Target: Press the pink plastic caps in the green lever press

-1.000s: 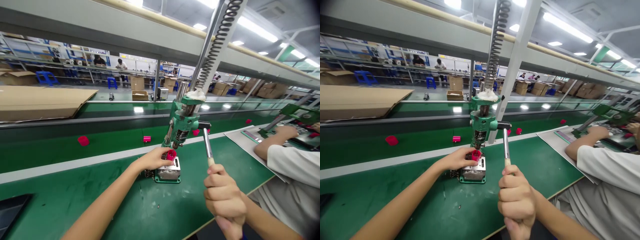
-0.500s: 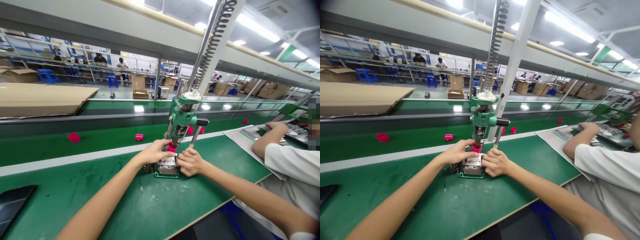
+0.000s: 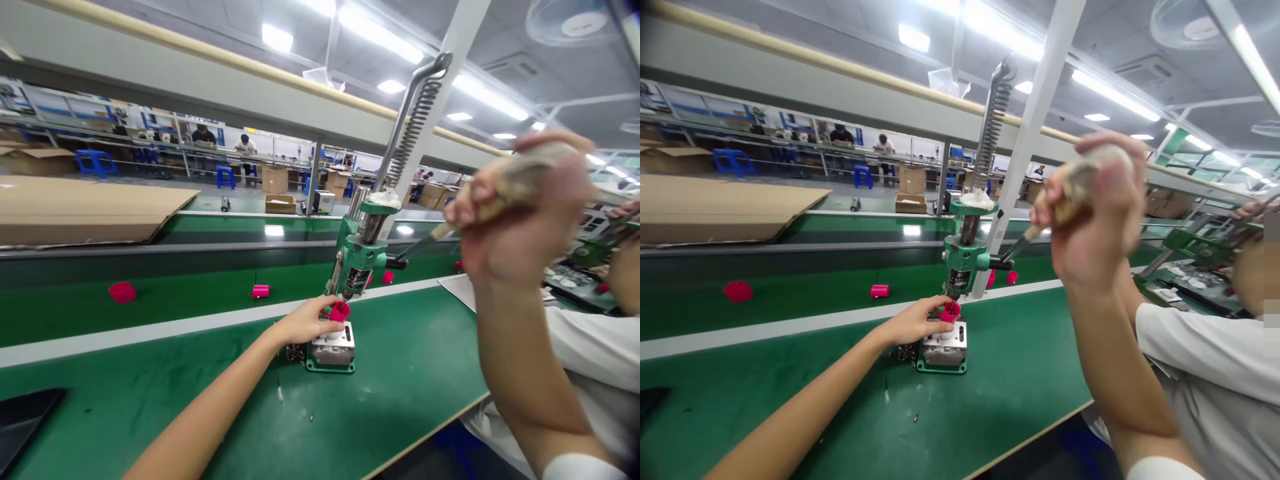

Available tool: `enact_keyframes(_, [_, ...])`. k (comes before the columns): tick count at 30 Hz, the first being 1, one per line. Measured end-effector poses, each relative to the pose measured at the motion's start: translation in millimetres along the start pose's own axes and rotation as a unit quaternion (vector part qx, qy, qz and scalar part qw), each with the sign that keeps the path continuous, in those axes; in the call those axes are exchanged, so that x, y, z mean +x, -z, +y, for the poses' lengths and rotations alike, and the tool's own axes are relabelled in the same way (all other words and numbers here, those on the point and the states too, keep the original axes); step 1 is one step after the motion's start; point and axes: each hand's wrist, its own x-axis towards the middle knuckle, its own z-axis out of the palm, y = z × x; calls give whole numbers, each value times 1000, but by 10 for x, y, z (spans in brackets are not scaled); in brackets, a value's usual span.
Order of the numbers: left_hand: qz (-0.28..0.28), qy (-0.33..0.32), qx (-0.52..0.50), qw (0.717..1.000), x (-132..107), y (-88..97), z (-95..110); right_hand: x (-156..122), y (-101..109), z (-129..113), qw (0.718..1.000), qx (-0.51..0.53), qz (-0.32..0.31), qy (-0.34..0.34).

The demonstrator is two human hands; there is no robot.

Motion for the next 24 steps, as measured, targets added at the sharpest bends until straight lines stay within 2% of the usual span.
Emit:
enact_keyframes(3, [21, -22, 52, 998, -8, 43, -30, 569, -280, 446, 996, 38, -30, -70])
enact_keyframes(5, [49, -42, 104, 993, -6, 133, -74, 720, -336, 693, 991, 43, -26, -126])
enact_keyframes(7, [96, -35, 174, 979, 0, 274, -167, 753, -331, 838, 988, 47, -23, -146])
enact_keyframes(9, [147, 4, 230, 962, 10, 445, -326, 736, -310, 885, 988, 52, -16, -148])
enact_keyframes(13, [218, 98, 223, 945, 42, 748, -780, 698, -318, 859, 986, 79, -7, -144])
enact_keyframes(16, [247, 166, 261, 918, 119, 864, -1037, 691, -346, 866, 984, 100, -7, -149])
enact_keyframes(17, [260, 168, 284, 908, 168, 880, -1075, 691, -352, 876, 983, 101, -4, -150])
enact_keyframes(19, [275, 110, 314, 902, 318, 877, -1065, 690, -357, 897, 984, 96, -2, -148])
enact_keyframes(20, [264, 62, 310, 911, 421, 861, -1023, 690, -358, 906, 985, 93, -3, -145])
enact_keyframes(22, [195, -31, 262, 945, 676, 806, -896, 688, -357, 918, 986, 89, -10, -142])
enact_keyframes(24, [113, -76, 193, 972, 963, 729, -755, 689, -358, 926, 985, 92, -11, -144])
